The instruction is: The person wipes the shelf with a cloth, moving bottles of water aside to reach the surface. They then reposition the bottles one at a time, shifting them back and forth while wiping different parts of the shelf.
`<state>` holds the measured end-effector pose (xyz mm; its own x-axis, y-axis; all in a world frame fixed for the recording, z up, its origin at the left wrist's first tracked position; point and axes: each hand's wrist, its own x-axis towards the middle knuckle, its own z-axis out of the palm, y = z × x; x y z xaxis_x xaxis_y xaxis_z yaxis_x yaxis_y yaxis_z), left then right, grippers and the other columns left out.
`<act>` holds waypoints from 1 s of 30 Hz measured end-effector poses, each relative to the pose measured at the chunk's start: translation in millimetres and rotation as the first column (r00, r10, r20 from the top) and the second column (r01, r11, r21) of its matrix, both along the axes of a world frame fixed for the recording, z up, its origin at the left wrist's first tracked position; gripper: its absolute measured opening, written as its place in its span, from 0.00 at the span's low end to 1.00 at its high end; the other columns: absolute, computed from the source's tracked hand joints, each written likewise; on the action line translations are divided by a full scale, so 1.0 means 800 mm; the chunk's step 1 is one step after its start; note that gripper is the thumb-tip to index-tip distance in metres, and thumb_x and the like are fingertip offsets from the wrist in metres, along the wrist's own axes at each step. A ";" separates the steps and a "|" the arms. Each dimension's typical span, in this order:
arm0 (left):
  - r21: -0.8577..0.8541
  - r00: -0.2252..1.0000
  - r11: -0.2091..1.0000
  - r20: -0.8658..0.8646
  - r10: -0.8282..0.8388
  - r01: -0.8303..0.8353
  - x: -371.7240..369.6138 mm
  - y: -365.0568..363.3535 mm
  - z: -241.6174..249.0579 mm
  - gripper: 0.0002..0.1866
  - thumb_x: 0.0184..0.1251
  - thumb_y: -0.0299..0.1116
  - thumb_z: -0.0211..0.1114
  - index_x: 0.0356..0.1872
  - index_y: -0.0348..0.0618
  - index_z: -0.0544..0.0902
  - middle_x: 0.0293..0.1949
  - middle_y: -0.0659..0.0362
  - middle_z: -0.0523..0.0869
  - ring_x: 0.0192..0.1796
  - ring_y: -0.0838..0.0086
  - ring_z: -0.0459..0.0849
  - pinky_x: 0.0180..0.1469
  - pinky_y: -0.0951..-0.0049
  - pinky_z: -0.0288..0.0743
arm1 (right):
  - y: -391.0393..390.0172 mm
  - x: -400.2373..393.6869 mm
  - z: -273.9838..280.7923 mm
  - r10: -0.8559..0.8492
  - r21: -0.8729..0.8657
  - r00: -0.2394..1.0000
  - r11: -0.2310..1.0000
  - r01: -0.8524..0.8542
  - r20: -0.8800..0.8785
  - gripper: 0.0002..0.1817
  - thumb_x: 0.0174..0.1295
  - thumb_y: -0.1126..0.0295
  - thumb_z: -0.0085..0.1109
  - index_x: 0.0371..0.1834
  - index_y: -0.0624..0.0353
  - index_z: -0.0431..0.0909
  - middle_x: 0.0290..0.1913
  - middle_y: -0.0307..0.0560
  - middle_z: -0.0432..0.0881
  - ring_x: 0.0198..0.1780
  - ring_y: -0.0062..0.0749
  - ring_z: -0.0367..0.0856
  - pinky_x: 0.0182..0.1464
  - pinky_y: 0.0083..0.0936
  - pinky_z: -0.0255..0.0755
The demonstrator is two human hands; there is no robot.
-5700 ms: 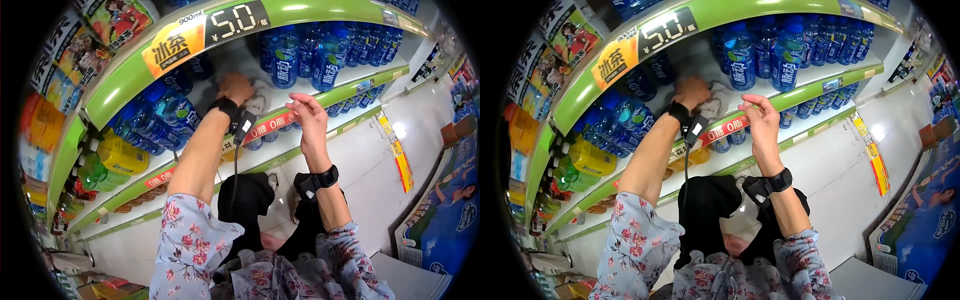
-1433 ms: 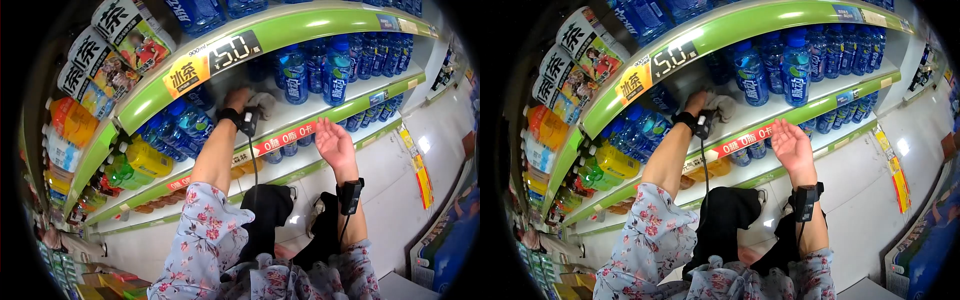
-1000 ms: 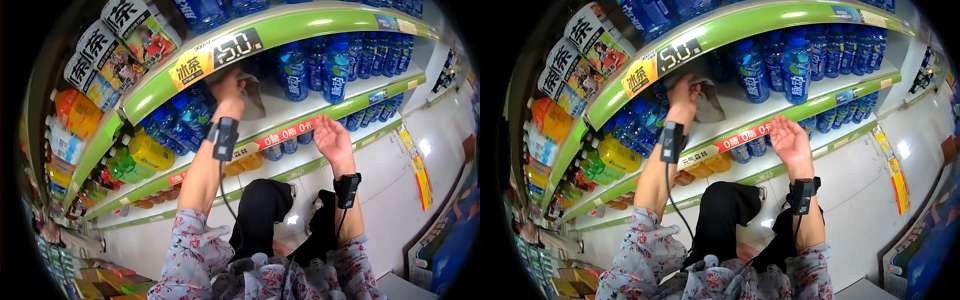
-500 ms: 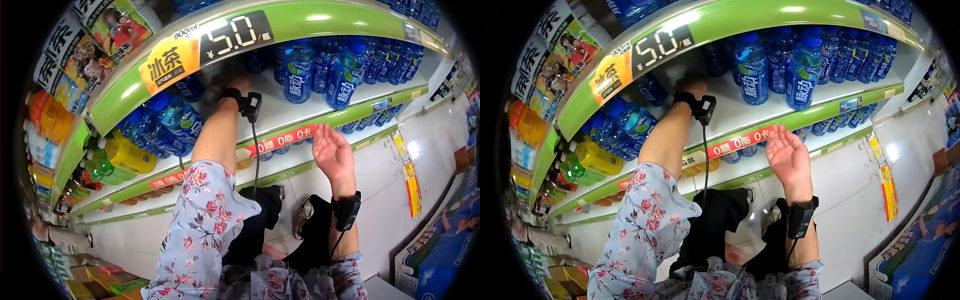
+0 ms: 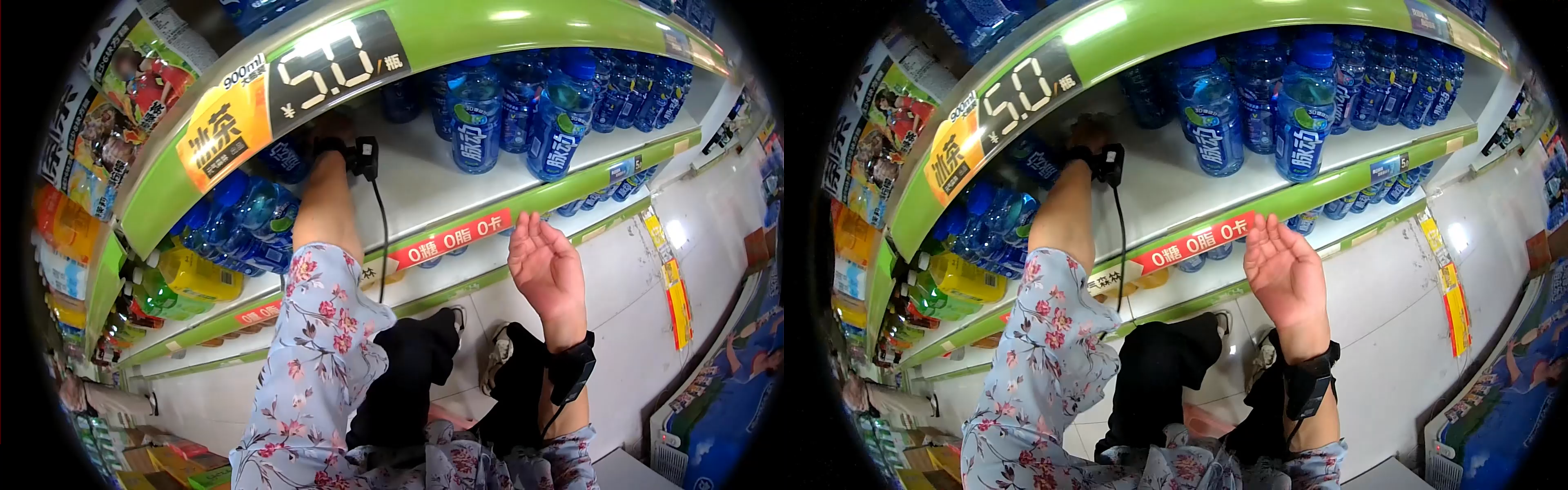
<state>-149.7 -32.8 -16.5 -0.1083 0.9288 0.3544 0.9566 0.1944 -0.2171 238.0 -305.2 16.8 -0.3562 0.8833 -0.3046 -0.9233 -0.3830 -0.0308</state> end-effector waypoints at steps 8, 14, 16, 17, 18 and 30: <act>-0.004 0.944 1.000 0.329 -0.020 0.022 0.055 -0.077 0.026 0.25 0.58 0.46 0.55 0.53 0.42 0.74 0.53 0.43 0.77 0.53 0.46 0.77 0.55 0.54 0.71 | 0.002 -0.014 0.000 0.010 0.001 1.000 1.000 -0.010 0.013 0.09 0.64 0.72 0.48 0.45 0.62 0.72 0.47 0.44 0.78 0.45 0.32 0.78 0.48 0.26 0.74; -0.019 0.876 1.000 0.483 0.009 0.000 0.146 -0.174 0.069 0.24 0.52 0.40 0.57 0.52 0.41 0.73 0.48 0.44 0.79 0.53 0.52 0.78 0.54 0.59 0.72 | 0.008 -0.018 -0.007 0.006 0.007 1.000 1.000 -0.006 -0.010 0.10 0.64 0.73 0.49 0.46 0.63 0.72 0.47 0.44 0.77 0.45 0.32 0.78 0.48 0.26 0.74; 0.003 0.884 0.999 0.465 -0.043 0.047 0.146 -0.178 0.051 0.26 0.51 0.39 0.58 0.53 0.41 0.72 0.48 0.45 0.79 0.52 0.51 0.78 0.54 0.60 0.72 | 0.008 -0.019 -0.008 0.001 0.012 1.000 1.000 -0.001 -0.012 0.10 0.64 0.73 0.49 0.46 0.63 0.72 0.47 0.44 0.77 0.45 0.33 0.78 0.48 0.26 0.74; 0.016 0.888 0.997 0.455 -0.071 0.072 0.146 -0.178 0.043 0.27 0.50 0.38 0.58 0.54 0.41 0.71 0.48 0.46 0.79 0.52 0.50 0.78 0.53 0.60 0.72 | 0.009 -0.019 -0.008 -0.003 0.017 1.000 1.000 0.003 -0.013 0.10 0.64 0.73 0.49 0.46 0.64 0.72 0.47 0.44 0.77 0.45 0.33 0.78 0.48 0.26 0.74; -0.071 0.816 0.995 0.578 -0.021 0.076 0.158 -0.199 0.066 0.31 0.49 0.39 0.60 0.57 0.41 0.68 0.54 0.44 0.75 0.59 0.50 0.72 0.58 0.55 0.66 | 0.011 -0.018 -0.011 0.000 0.017 1.000 1.000 0.001 -0.024 0.10 0.64 0.73 0.49 0.46 0.63 0.72 0.47 0.44 0.77 0.46 0.33 0.78 0.48 0.26 0.74; -0.098 0.429 0.988 0.892 0.139 -0.118 0.151 -0.205 0.048 0.36 0.55 0.57 0.53 0.57 0.38 0.69 0.55 0.42 0.74 0.64 0.50 0.64 0.66 0.55 0.48 | 0.013 -0.003 -0.021 -0.013 0.035 1.000 0.999 0.014 -0.027 0.09 0.64 0.73 0.49 0.46 0.62 0.72 0.48 0.44 0.77 0.47 0.31 0.78 0.47 0.25 0.73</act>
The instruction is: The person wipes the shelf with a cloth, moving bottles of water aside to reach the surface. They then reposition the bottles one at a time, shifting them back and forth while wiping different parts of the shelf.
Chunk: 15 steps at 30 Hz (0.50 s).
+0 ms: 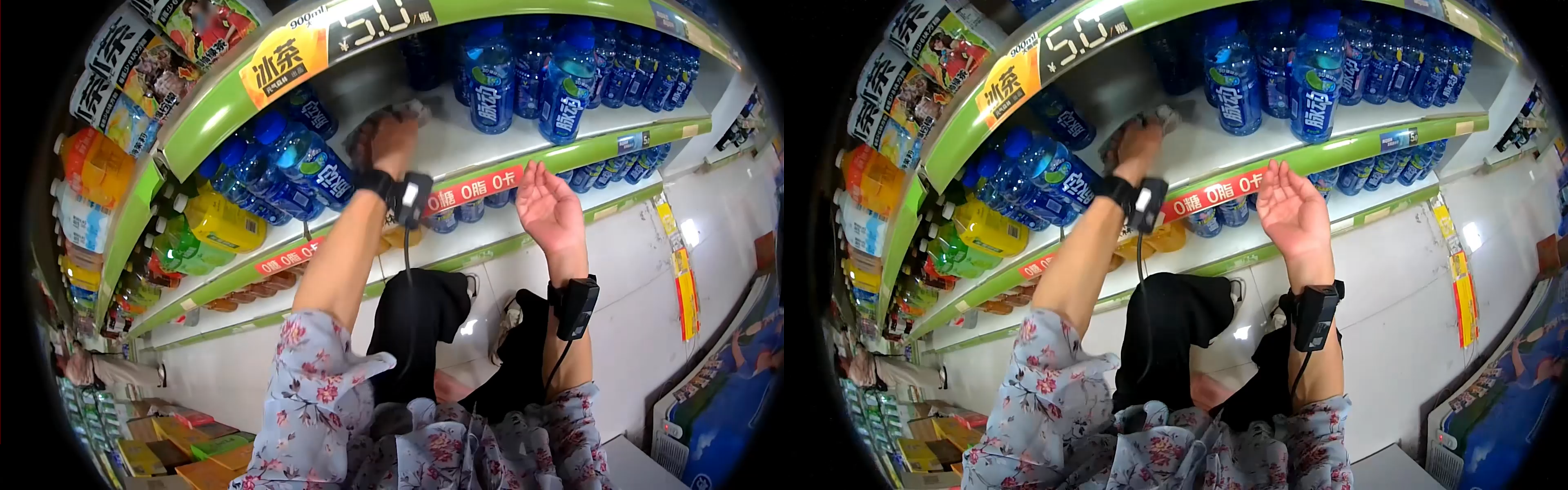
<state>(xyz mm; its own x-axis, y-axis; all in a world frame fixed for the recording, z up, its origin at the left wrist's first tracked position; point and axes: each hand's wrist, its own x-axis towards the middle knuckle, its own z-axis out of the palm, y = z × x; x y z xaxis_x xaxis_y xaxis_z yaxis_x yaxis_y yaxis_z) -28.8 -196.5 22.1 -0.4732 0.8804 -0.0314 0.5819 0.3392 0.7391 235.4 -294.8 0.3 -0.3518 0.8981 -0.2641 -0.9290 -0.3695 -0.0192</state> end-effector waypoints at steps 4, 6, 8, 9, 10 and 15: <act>0.058 0.957 0.993 -0.267 0.111 -0.099 -0.048 0.082 -0.024 0.38 0.49 0.59 0.55 0.56 0.39 0.70 0.58 0.43 0.72 0.63 0.50 0.66 0.64 0.55 0.56 | -0.001 0.011 -0.004 0.014 0.016 0.999 1.000 -0.013 -0.030 0.09 0.64 0.73 0.49 0.46 0.62 0.72 0.49 0.44 0.77 0.47 0.30 0.78 0.47 0.25 0.73; 0.064 0.901 0.985 -0.400 0.171 -0.158 -0.065 0.121 -0.043 0.36 0.47 0.58 0.57 0.53 0.39 0.74 0.58 0.45 0.74 0.60 0.52 0.70 0.61 0.56 0.61 | -0.002 0.017 -0.001 -0.007 0.003 1.000 1.000 0.007 -0.029 0.09 0.64 0.73 0.49 0.46 0.61 0.72 0.49 0.44 0.77 0.47 0.30 0.78 0.48 0.25 0.73; -0.064 0.978 0.998 -0.210 0.000 -0.014 -0.030 0.073 0.033 0.25 0.49 0.51 0.57 0.41 0.42 0.82 0.48 0.51 0.83 0.52 0.58 0.79 0.56 0.57 0.68 | -0.003 0.022 0.002 -0.018 -0.008 0.999 1.000 0.018 -0.039 0.09 0.64 0.73 0.49 0.45 0.61 0.72 0.48 0.44 0.78 0.46 0.30 0.78 0.48 0.25 0.73; -0.049 0.934 0.998 -0.352 -0.063 0.048 -0.044 0.097 0.018 0.22 0.50 0.49 0.57 0.38 0.43 0.83 0.46 0.52 0.83 0.51 0.58 0.80 0.54 0.57 0.69 | -0.004 0.024 0.002 -0.017 -0.012 0.999 1.000 0.017 -0.050 0.09 0.64 0.73 0.48 0.45 0.61 0.72 0.48 0.44 0.78 0.46 0.30 0.78 0.48 0.25 0.73; -0.044 0.865 0.993 -0.488 -0.118 0.111 -0.074 0.133 -0.007 0.19 0.52 0.47 0.57 0.36 0.44 0.84 0.45 0.53 0.84 0.49 0.59 0.81 0.53 0.57 0.70 | -0.005 0.025 0.002 -0.015 -0.018 0.998 1.000 0.014 -0.062 0.08 0.65 0.73 0.48 0.45 0.61 0.72 0.47 0.44 0.78 0.46 0.30 0.78 0.48 0.25 0.74; -0.168 0.576 0.949 -0.762 -0.296 0.266 -0.125 0.181 -0.011 0.20 0.64 0.44 0.48 0.51 0.50 0.80 0.55 0.53 0.79 0.58 0.59 0.77 0.58 0.53 0.68 | -0.007 0.028 0.009 -0.027 -0.014 0.998 1.000 0.027 -0.065 0.08 0.65 0.72 0.47 0.45 0.61 0.72 0.46 0.44 0.79 0.46 0.30 0.79 0.47 0.24 0.75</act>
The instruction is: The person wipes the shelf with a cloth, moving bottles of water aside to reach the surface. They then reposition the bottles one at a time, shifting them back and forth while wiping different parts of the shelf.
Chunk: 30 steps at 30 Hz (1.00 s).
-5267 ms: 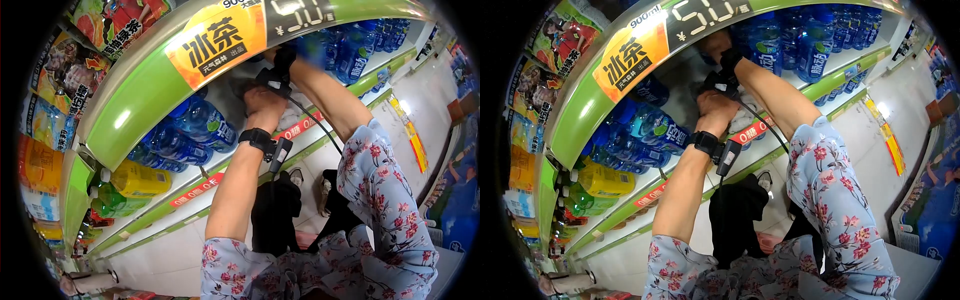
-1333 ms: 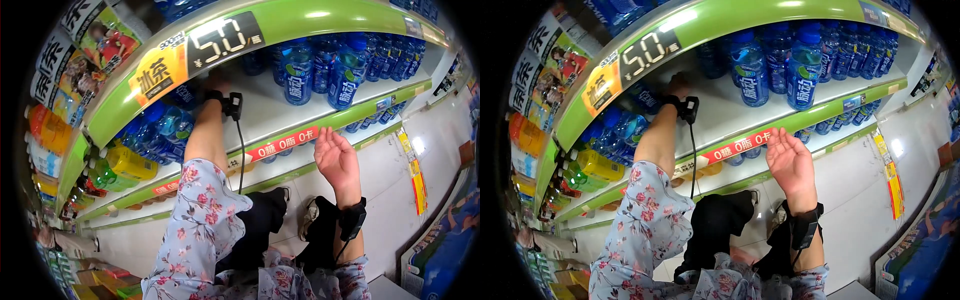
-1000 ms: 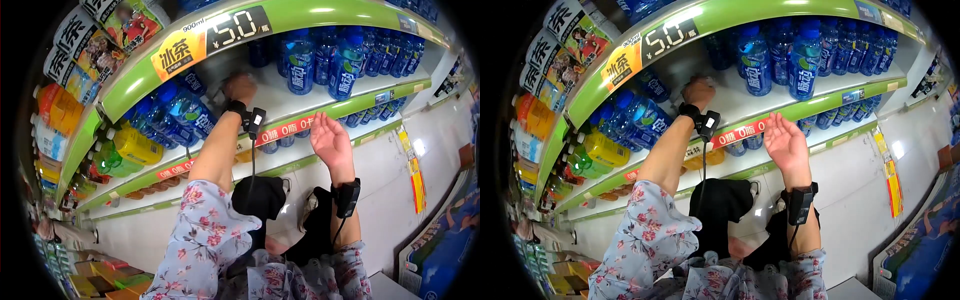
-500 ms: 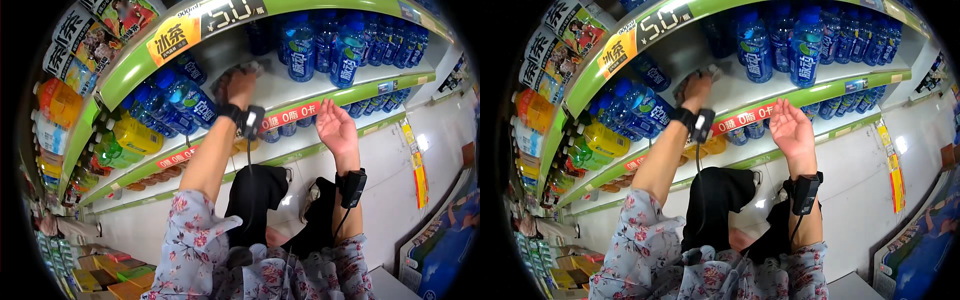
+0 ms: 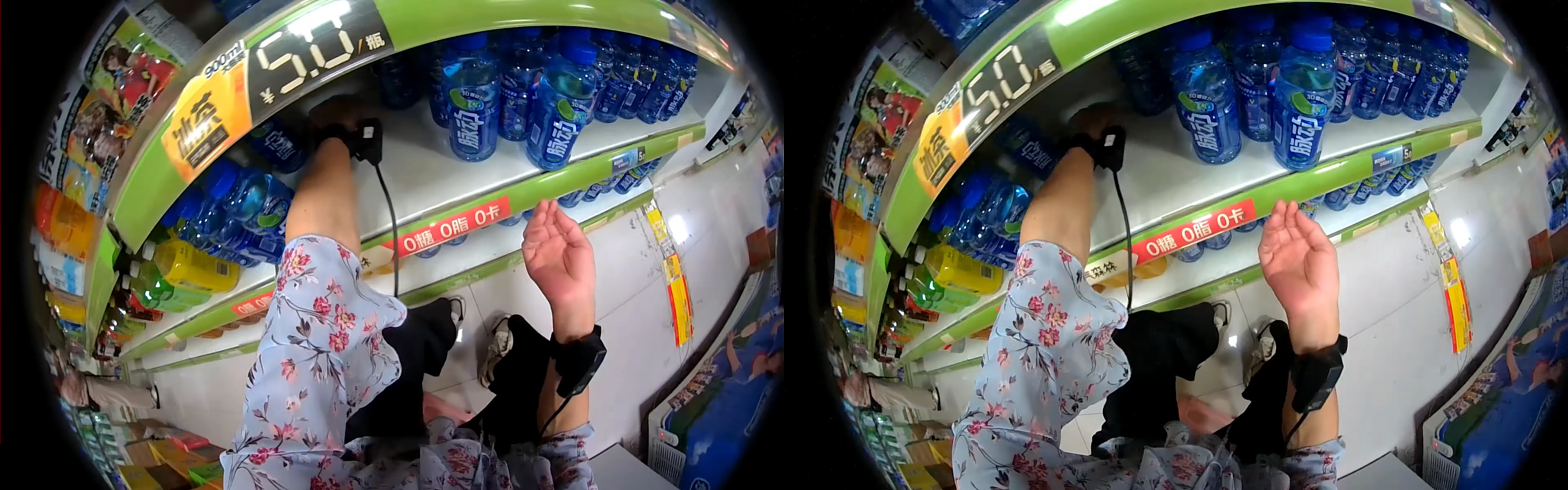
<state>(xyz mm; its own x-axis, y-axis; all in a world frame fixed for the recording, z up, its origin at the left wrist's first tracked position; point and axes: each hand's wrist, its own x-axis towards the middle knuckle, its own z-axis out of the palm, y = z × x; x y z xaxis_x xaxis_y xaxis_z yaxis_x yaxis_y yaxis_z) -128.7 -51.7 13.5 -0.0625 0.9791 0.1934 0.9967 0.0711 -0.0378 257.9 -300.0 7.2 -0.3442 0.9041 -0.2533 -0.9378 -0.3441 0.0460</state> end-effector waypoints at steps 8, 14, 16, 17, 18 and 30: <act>-0.143 0.965 0.962 -0.156 0.212 -0.235 0.010 -0.008 0.038 0.23 0.67 0.48 0.43 0.57 0.52 0.75 0.61 0.54 0.74 0.63 0.59 0.72 0.63 0.53 0.64 | 0.005 -0.011 0.003 0.011 -0.014 1.000 1.000 -0.011 -0.005 0.09 0.65 0.72 0.47 0.45 0.61 0.73 0.45 0.45 0.80 0.46 0.30 0.78 0.48 0.24 0.74; 0.077 0.978 0.987 -0.146 0.149 -0.139 -0.017 0.019 -0.011 0.23 0.68 0.48 0.42 0.56 0.51 0.76 0.59 0.53 0.75 0.62 0.58 0.72 0.64 0.59 0.61 | 0.005 -0.014 0.009 0.003 0.001 1.000 1.000 -0.003 0.004 0.09 0.65 0.72 0.47 0.45 0.61 0.73 0.45 0.45 0.80 0.46 0.31 0.79 0.48 0.24 0.74; 0.087 0.984 0.989 -0.121 0.129 -0.119 0.001 0.000 -0.014 0.23 0.68 0.48 0.43 0.56 0.50 0.76 0.59 0.53 0.75 0.62 0.58 0.71 0.64 0.59 0.61 | 0.007 -0.013 0.002 0.003 0.006 1.000 1.000 -0.003 0.003 0.09 0.65 0.72 0.47 0.45 0.61 0.73 0.45 0.45 0.79 0.46 0.31 0.79 0.47 0.24 0.75; 0.094 0.987 0.990 -0.111 0.120 -0.110 0.009 -0.002 -0.012 0.23 0.68 0.47 0.43 0.56 0.50 0.76 0.59 0.53 0.75 0.62 0.58 0.71 0.64 0.59 0.61 | 0.008 -0.015 0.001 0.003 -0.008 1.000 1.000 -0.002 0.010 0.09 0.65 0.72 0.47 0.45 0.61 0.73 0.45 0.45 0.79 0.45 0.31 0.79 0.47 0.24 0.75; 0.100 0.989 0.990 -0.101 0.112 -0.102 0.013 -0.006 -0.014 0.23 0.68 0.47 0.43 0.56 0.50 0.76 0.60 0.53 0.75 0.62 0.58 0.71 0.64 0.59 0.61 | 0.009 -0.017 0.000 0.004 -0.021 1.000 1.000 -0.003 0.018 0.09 0.65 0.72 0.47 0.45 0.61 0.73 0.46 0.45 0.79 0.45 0.31 0.79 0.47 0.24 0.75; 0.171 0.976 0.983 -0.189 0.106 -0.074 -0.028 0.019 -0.016 0.22 0.68 0.45 0.44 0.57 0.48 0.75 0.61 0.54 0.73 0.63 0.59 0.71 0.65 0.59 0.62 | 0.007 -0.005 0.008 -0.038 -0.033 0.999 0.999 0.039 0.017 0.08 0.65 0.72 0.47 0.44 0.61 0.73 0.46 0.45 0.79 0.45 0.31 0.79 0.47 0.24 0.75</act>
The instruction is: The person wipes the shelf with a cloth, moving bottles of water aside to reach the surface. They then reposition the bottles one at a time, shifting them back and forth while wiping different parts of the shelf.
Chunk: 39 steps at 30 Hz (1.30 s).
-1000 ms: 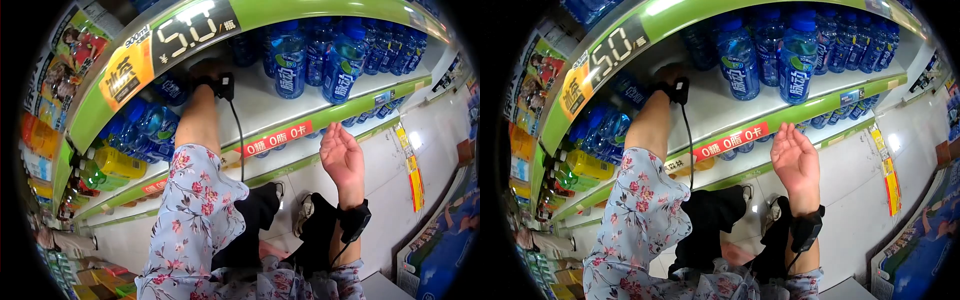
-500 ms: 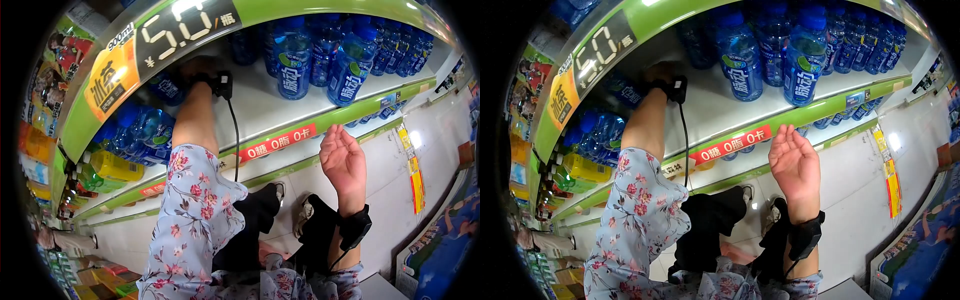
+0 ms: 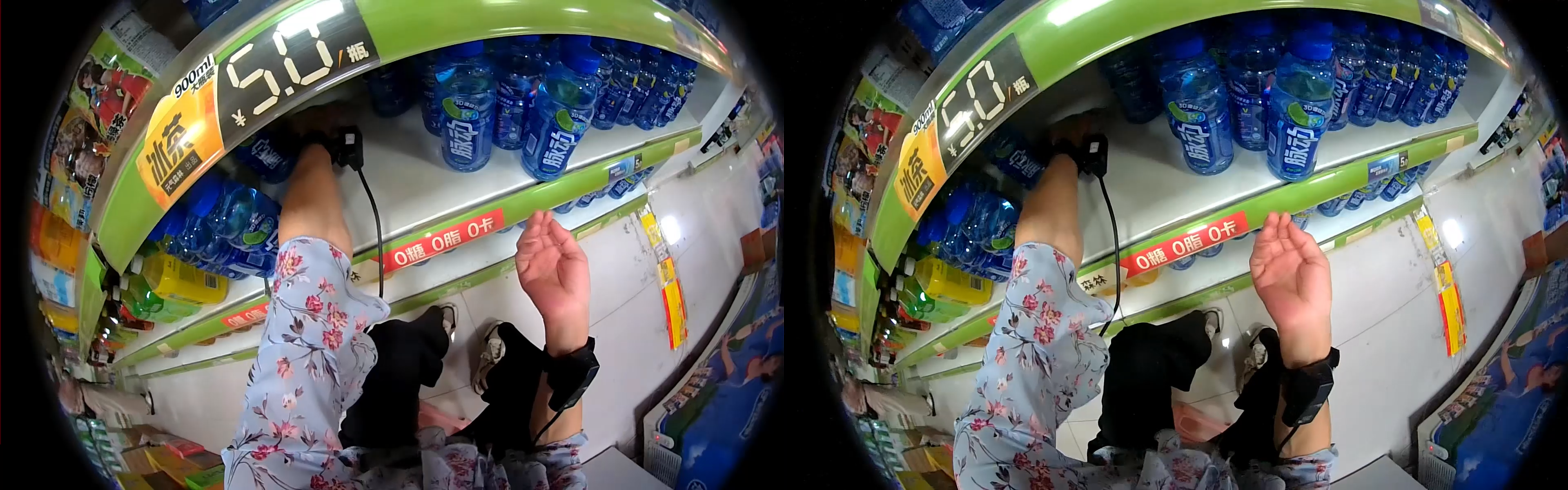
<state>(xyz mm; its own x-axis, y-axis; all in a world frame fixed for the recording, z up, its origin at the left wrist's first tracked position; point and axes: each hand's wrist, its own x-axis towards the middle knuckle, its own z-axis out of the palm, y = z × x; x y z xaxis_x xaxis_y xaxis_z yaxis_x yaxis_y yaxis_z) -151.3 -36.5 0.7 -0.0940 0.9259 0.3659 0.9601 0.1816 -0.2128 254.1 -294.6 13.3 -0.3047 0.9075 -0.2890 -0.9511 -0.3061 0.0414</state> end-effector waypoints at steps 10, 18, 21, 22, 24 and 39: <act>0.200 0.871 0.920 0.306 -0.385 0.337 0.007 -0.007 -0.030 0.15 0.61 0.40 0.50 0.38 0.46 0.83 0.43 0.48 0.83 0.47 0.54 0.81 0.50 0.57 0.75 | -0.007 -0.011 -0.001 0.041 0.055 0.999 0.998 -0.042 0.003 0.08 0.65 0.72 0.48 0.43 0.62 0.73 0.46 0.44 0.79 0.45 0.31 0.78 0.47 0.25 0.74; 0.119 0.599 0.939 0.743 -0.300 0.323 0.097 -0.106 0.002 0.18 0.53 0.26 0.53 0.45 0.44 0.83 0.39 0.50 0.85 0.41 0.62 0.83 0.44 0.68 0.75 | 0.001 -0.027 -0.011 0.058 0.034 0.998 0.998 -0.059 0.032 0.08 0.64 0.73 0.48 0.44 0.62 0.73 0.46 0.45 0.79 0.44 0.31 0.78 0.46 0.25 0.74; 0.084 0.390 0.868 0.869 -0.304 0.489 0.105 -0.136 -0.004 0.23 0.48 0.19 0.51 0.48 0.43 0.82 0.36 0.56 0.84 0.34 0.74 0.80 0.39 0.77 0.73 | 0.002 -0.037 -0.014 0.074 0.011 0.996 0.997 -0.074 0.051 0.09 0.63 0.73 0.50 0.44 0.62 0.73 0.46 0.45 0.78 0.44 0.30 0.79 0.44 0.25 0.73; 0.078 0.356 0.850 0.885 -0.300 0.522 0.113 -0.162 0.005 0.23 0.48 0.19 0.51 0.48 0.42 0.82 0.36 0.57 0.84 0.34 0.76 0.79 0.39 0.78 0.72 | 0.001 -0.039 -0.016 0.074 0.001 0.995 0.997 -0.074 0.060 0.09 0.63 0.73 0.50 0.44 0.62 0.73 0.46 0.45 0.78 0.44 0.31 0.79 0.44 0.25 0.73; 0.122 0.408 0.817 0.819 -0.403 0.564 0.121 -0.191 0.011 0.23 0.48 0.20 0.52 0.48 0.42 0.82 0.38 0.54 0.85 0.35 0.73 0.80 0.40 0.77 0.73 | -0.001 -0.043 -0.017 0.071 -0.018 0.995 0.997 -0.070 0.074 0.09 0.63 0.74 0.50 0.44 0.62 0.73 0.46 0.45 0.78 0.43 0.31 0.79 0.44 0.25 0.73; 0.143 0.570 0.918 0.745 -0.346 0.370 0.102 -0.102 0.003 0.15 0.57 0.36 0.54 0.38 0.38 0.83 0.40 0.49 0.83 0.43 0.61 0.81 0.49 0.65 0.73 | 0.001 -0.008 -0.012 0.006 -0.019 0.999 1.000 -0.005 0.044 0.09 0.64 0.72 0.48 0.45 0.62 0.73 0.46 0.44 0.79 0.43 0.31 0.78 0.44 0.25 0.73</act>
<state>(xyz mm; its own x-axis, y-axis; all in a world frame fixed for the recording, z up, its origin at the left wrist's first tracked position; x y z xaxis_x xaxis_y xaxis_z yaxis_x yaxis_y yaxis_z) -69.5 -118.5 2.9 0.0209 0.9535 0.3008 0.7705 -0.2071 0.6029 247.5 -293.4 3.6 -0.2960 0.9001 -0.3196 -0.9506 -0.3105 0.0058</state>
